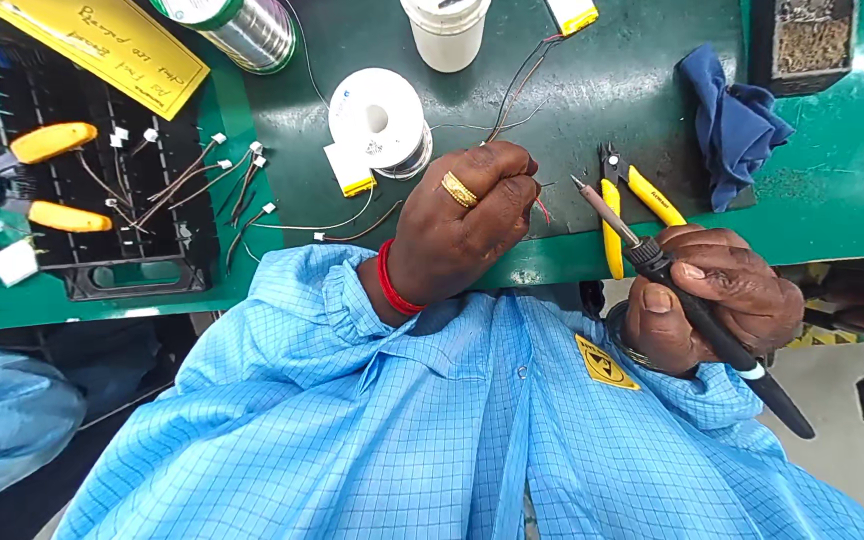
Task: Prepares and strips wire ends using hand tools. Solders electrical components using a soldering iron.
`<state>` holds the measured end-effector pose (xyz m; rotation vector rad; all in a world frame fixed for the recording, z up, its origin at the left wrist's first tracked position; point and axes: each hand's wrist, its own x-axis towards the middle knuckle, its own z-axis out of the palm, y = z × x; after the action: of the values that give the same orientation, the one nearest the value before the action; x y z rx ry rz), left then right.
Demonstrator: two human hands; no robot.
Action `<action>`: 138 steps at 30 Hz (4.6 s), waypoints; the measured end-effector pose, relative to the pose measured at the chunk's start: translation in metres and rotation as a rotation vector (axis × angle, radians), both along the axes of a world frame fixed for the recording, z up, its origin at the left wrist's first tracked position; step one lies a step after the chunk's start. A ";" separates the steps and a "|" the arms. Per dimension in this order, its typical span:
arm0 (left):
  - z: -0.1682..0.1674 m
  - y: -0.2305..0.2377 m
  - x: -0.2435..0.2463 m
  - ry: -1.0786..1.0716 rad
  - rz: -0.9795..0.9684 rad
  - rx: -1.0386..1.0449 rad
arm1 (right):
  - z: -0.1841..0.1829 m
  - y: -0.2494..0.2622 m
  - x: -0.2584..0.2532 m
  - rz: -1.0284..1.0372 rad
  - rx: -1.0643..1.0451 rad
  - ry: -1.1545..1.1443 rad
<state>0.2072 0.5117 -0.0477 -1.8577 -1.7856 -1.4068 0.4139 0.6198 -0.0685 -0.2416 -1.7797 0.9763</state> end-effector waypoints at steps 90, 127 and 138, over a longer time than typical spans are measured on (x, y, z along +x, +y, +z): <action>-0.008 -0.055 0.003 -0.114 0.138 -0.548 | 0.004 -0.012 -0.048 0.015 0.230 -0.504; -0.023 -0.064 0.014 0.022 0.082 -0.522 | -0.003 -0.018 0.014 -0.423 0.250 -0.767; -0.022 -0.057 0.023 0.179 0.122 -0.599 | -0.026 -0.011 0.007 -0.412 0.152 -0.393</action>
<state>0.2301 0.4544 -0.0700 -1.9978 -2.3452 -0.6724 0.4209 0.6085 -0.0941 -0.7118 -2.0360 0.5172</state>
